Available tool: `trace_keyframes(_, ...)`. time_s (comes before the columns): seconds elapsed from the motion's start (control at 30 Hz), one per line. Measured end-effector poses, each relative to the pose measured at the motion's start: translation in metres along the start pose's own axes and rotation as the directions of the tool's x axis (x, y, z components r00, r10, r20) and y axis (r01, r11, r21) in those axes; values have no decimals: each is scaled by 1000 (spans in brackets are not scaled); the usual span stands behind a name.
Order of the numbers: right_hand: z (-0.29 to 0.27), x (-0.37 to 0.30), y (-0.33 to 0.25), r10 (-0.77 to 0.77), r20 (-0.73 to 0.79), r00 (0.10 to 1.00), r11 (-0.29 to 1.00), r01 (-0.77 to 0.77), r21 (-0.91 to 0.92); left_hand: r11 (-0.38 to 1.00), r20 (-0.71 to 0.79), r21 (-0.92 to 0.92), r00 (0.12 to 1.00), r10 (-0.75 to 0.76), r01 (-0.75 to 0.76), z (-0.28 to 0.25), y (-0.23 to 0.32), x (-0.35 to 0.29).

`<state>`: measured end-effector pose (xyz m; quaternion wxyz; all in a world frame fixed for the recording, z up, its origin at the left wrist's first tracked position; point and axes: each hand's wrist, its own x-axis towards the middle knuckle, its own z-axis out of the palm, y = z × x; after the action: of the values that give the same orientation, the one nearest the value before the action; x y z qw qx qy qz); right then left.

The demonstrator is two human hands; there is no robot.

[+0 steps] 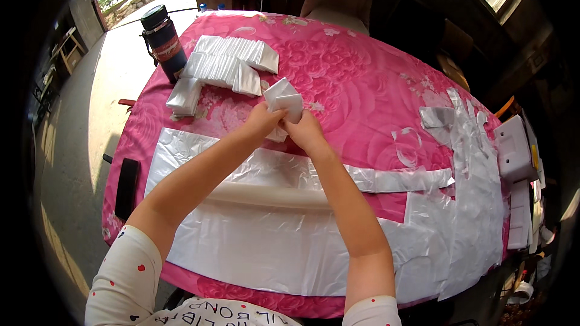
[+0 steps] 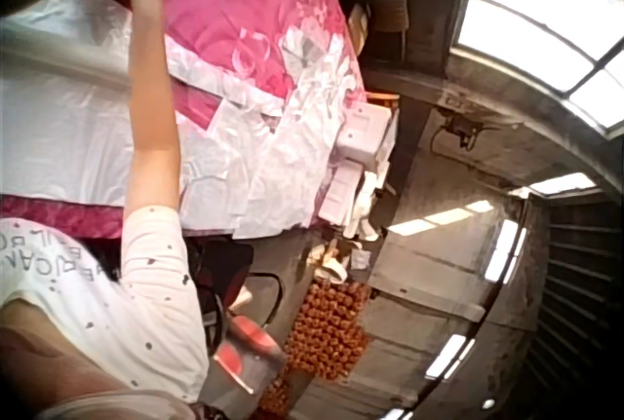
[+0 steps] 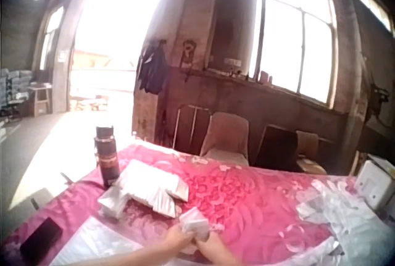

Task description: The person repeatedly wraps small white rectangular items in clear plastic film on a pink tablecloth. They unroll the film, place an item, fold the film around it, and set the wrapped item aside. The process is repeated multiple times throughout the clip.

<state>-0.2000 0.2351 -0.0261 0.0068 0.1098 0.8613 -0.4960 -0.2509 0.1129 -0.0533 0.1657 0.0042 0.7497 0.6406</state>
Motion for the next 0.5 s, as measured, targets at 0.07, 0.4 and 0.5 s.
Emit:
trace_keyframes(0.07,0,-9,10,-21,-135,991,972,52,229,979,48,-79,980,192,-188,7,9,-22)
trace_keyframes(0.4,9,-213,-41,-368,-61,928,838,359,410,714,112,-138,706,699,-686,-49,-5,-229)
trace_keyframes(0.5,16,-242,-27,-527,-44,849,850,527,-26,611,178,6,603,778,-791,-60,-47,-255)
